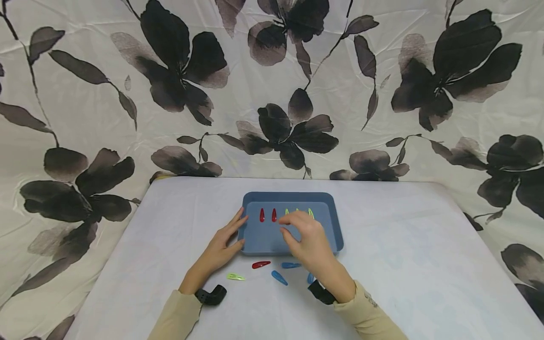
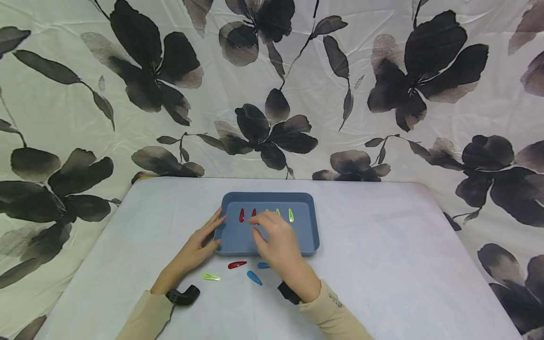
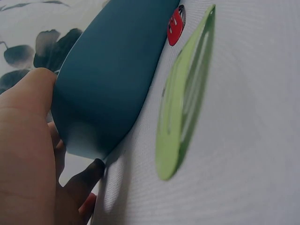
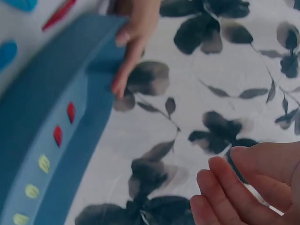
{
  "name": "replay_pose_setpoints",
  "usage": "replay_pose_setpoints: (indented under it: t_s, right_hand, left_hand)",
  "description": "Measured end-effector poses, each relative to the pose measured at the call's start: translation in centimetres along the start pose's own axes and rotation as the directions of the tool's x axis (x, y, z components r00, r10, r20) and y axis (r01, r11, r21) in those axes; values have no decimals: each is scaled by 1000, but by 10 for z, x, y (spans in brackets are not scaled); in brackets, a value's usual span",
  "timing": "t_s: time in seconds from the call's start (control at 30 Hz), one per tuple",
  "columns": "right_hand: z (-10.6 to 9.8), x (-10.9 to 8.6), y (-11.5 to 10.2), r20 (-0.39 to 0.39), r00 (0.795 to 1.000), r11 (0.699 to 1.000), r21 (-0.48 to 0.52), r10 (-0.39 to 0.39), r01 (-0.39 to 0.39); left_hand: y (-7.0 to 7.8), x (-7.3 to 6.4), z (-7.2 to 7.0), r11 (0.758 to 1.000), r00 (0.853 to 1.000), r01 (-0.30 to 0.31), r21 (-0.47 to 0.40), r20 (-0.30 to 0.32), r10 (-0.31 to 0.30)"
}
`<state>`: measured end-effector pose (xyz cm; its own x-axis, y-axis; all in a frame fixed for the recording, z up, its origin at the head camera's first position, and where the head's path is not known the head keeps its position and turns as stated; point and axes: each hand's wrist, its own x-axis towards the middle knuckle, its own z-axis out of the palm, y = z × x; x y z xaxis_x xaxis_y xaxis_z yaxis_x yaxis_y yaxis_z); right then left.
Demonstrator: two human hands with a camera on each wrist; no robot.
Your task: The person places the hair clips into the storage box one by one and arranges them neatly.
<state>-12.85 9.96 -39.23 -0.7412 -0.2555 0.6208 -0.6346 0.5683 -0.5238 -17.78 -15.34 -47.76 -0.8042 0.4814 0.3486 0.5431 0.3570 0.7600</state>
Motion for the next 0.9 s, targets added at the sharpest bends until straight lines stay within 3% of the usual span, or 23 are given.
replay_pose_setpoints:
  t_s: [0.2,0.3,0.5,0.77,0.9]
  right_hand:
    - [8,-17,0,85,995,998,34,-53,50]
    - [11,-24,5,153,982,991,82,-114,103]
    - [15,-36,20,287,925,957,217,-250,191]
    - [16,-45,34,426,869,958,241,-251,158]
    - [17,-49,40,503,824,960,227,-260,164]
  left_hand:
    - [-1,0,0,1000,1000,-13,-4,-4,13]
    - [-1,0,0,1000,1000,-24,-9,-3,24]
    - [-1,-1,0,1000,1000,-19,-9,4,19]
    - [-1,0,0,1000,1000,-15,-4,2,15]
    - [-1,0,0,1000,1000,-13,0,1,13]
